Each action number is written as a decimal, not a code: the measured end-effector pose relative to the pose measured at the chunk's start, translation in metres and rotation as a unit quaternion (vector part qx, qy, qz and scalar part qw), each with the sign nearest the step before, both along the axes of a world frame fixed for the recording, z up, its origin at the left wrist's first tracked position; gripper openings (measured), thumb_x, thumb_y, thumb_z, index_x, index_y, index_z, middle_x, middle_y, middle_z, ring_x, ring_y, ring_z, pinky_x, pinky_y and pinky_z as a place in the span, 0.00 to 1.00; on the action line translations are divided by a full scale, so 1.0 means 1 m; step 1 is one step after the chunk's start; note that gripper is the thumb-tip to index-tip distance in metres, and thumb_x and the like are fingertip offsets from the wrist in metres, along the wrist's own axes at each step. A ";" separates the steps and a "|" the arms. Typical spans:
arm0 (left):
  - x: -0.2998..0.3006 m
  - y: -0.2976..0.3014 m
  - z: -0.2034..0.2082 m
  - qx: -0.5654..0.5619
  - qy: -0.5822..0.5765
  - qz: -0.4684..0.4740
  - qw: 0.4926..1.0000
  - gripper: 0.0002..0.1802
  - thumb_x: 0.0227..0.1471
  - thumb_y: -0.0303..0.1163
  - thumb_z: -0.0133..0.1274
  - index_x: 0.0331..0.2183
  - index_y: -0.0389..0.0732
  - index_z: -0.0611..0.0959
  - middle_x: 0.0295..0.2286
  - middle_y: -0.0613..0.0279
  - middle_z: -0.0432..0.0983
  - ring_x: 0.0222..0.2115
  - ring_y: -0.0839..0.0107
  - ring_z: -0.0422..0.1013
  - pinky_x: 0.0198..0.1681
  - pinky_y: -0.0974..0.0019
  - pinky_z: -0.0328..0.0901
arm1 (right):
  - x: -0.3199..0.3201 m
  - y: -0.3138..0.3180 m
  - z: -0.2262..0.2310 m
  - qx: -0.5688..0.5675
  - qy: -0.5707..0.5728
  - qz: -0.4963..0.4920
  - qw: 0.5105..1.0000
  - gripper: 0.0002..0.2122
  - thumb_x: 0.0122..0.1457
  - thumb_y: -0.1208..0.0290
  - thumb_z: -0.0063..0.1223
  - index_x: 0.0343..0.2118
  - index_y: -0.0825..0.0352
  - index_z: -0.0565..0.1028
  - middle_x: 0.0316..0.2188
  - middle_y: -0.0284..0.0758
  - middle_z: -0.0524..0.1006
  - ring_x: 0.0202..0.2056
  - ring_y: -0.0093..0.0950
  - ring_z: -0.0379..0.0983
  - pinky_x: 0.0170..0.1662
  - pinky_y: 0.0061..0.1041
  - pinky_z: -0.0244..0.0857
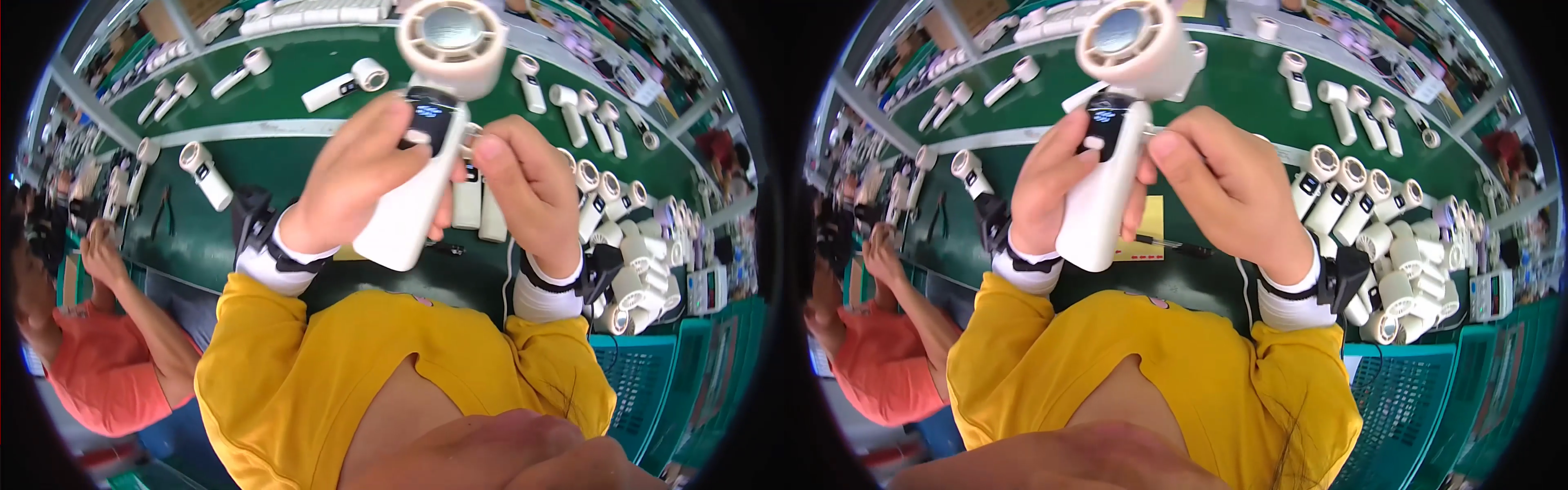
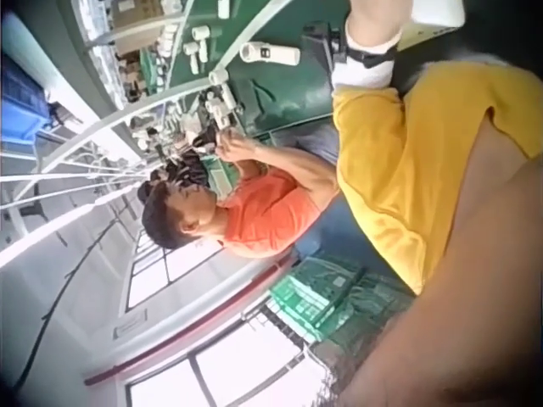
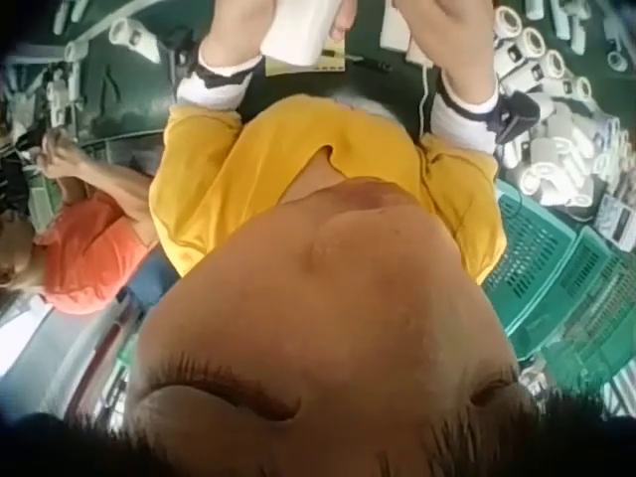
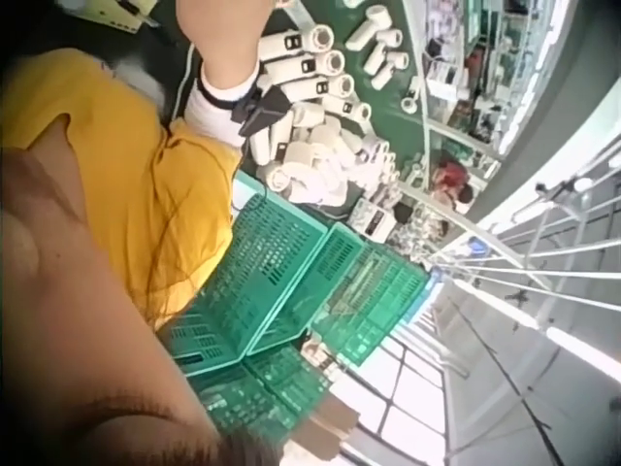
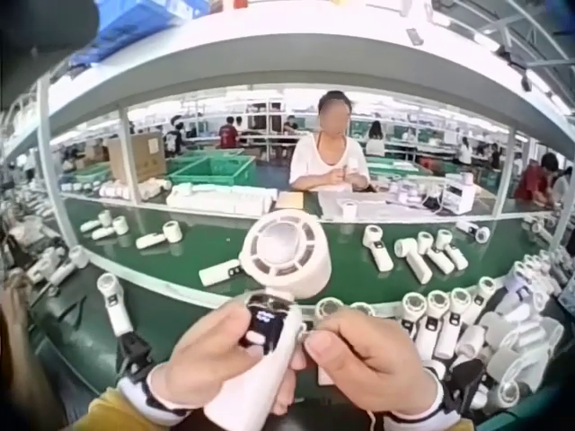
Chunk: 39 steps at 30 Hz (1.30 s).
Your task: The person tests handheld fans by plugging in a cable, pressing a button to cycle through settings, and then unplugging them before placing them back on the table.
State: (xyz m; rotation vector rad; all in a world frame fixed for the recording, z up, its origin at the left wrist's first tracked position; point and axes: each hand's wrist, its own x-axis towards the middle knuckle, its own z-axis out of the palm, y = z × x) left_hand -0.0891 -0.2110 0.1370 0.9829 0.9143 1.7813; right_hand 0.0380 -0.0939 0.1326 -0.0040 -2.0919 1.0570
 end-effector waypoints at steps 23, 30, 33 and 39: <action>-0.009 0.027 -0.033 0.158 0.179 -0.018 0.971 0.27 0.44 0.22 0.40 0.47 0.32 0.54 0.36 0.54 0.61 0.24 0.76 0.64 0.23 0.72 0.62 | 0.003 0.006 0.006 -0.052 -0.122 -0.002 0.991 0.08 0.53 0.70 0.46 0.22 0.67 0.67 0.14 0.28 0.70 0.15 0.15 0.57 0.18 0.16 0.52; -0.029 0.005 -0.009 0.194 0.127 0.101 0.968 0.30 0.44 0.31 0.43 0.49 0.36 0.53 0.33 0.51 0.65 0.22 0.72 0.66 0.20 0.71 0.62 | 0.018 0.015 0.008 -0.042 -0.022 -0.070 0.996 0.07 0.52 0.70 0.47 0.21 0.67 0.67 0.12 0.28 0.63 0.16 0.15 0.55 0.19 0.16 0.52; -0.012 -0.060 0.011 0.162 0.020 0.250 0.954 0.25 0.47 0.41 0.38 0.45 0.37 0.60 0.30 0.56 0.64 0.19 0.70 0.59 0.32 0.68 0.58 | 0.019 0.011 0.014 -0.044 -0.017 -0.063 0.997 0.07 0.53 0.70 0.47 0.22 0.68 0.68 0.15 0.27 0.63 0.18 0.14 0.55 0.21 0.14 0.51; -0.005 -0.080 0.021 0.326 0.186 0.250 0.892 0.28 0.40 0.36 0.50 0.43 0.37 0.62 0.31 0.54 0.66 0.30 0.62 0.64 0.30 0.64 0.61 | 0.011 0.002 0.015 -0.045 -0.100 -0.045 0.993 0.07 0.54 0.71 0.46 0.24 0.69 0.68 0.20 0.24 0.64 0.22 0.12 0.55 0.25 0.11 0.49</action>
